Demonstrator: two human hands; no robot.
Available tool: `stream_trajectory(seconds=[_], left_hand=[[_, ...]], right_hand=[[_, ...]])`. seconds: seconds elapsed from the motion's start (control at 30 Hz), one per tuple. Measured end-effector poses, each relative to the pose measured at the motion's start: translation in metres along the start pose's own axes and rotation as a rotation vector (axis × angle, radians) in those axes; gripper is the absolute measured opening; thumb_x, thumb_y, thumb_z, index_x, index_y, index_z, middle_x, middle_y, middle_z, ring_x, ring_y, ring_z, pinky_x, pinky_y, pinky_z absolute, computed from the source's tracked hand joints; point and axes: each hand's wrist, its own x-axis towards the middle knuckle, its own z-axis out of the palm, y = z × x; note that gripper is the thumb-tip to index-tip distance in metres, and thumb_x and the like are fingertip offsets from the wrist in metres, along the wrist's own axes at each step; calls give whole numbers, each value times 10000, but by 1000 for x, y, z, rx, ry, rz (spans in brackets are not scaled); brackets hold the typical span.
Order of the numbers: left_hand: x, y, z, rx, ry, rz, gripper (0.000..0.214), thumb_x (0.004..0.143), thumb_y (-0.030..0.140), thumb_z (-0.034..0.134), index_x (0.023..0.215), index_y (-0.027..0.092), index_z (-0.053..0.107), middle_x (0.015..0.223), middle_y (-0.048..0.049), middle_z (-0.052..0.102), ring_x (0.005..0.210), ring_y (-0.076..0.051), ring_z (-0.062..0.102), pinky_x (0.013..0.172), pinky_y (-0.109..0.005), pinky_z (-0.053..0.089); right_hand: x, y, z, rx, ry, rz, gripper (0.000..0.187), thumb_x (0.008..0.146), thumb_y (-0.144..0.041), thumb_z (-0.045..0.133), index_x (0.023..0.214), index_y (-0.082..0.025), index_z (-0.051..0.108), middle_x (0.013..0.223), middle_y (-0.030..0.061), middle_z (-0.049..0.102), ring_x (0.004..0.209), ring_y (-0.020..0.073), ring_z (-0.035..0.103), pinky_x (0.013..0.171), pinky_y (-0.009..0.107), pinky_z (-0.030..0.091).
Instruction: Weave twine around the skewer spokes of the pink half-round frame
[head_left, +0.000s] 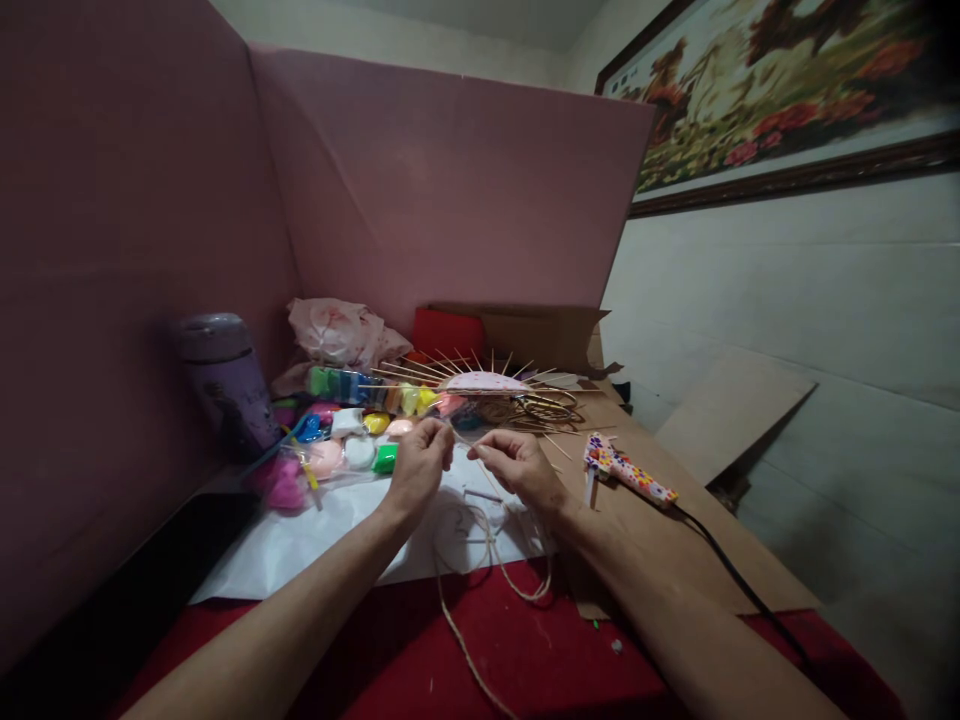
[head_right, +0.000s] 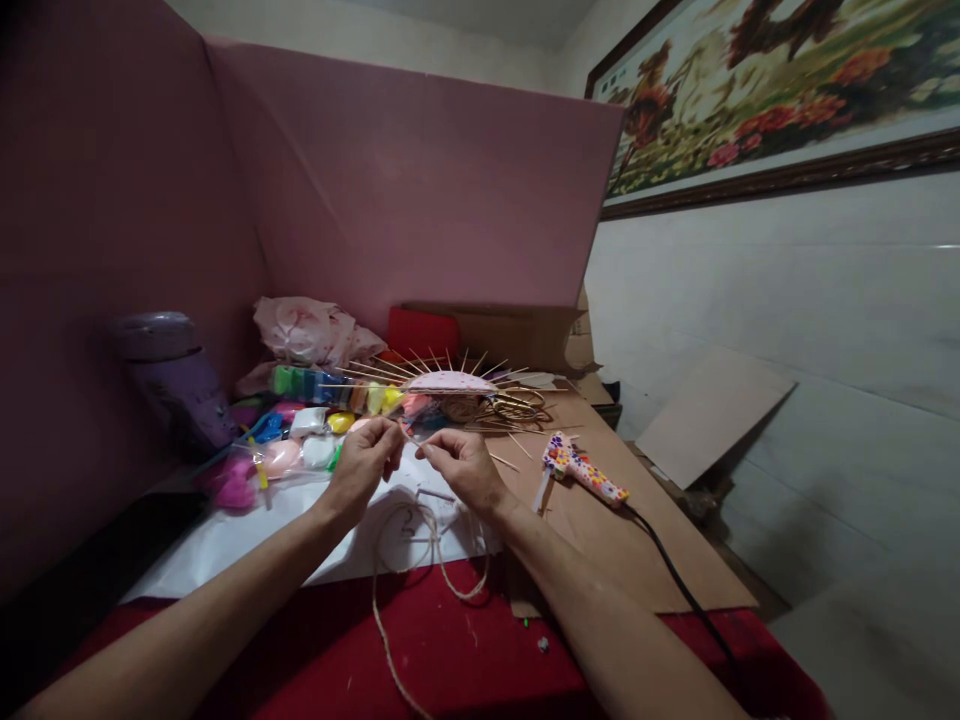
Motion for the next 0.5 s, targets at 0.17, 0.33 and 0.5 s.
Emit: stream_trajectory(seconds=[0.17, 0.33, 0.5], left_hand=[[7, 0, -8, -150, 147, -38, 287, 705, 375, 594, 573, 167, 447, 425, 70, 419, 358, -47, 322, 355, -180, 225], [6, -1, -8, -163, 238, -34, 300, 665, 374, 638, 560, 157, 459, 388, 76, 418, 328, -38, 310, 337, -175, 213], [15, 2, -13, -250, 407, -37, 275, 661, 360, 631, 595, 167, 447, 394, 94, 407, 298, -40, 325, 311, -168, 214]], right_hand=[[0, -2, 0, 6, 50, 37, 185, 698, -322, 583, 647, -149, 623, 423, -68, 369, 381, 51, 260, 378, 207, 174], [5, 6, -4, -4, 297, 42, 183, 664, -318, 602, 584, -153, 599, 469, -33, 450, 438, 76, 339, 400, 207, 249], [13, 22, -14, -2, 489, 39, 227, 651, -362, 617, 616, -138, 616, 528, -5, 514, 473, 91, 387, 430, 216, 295]])
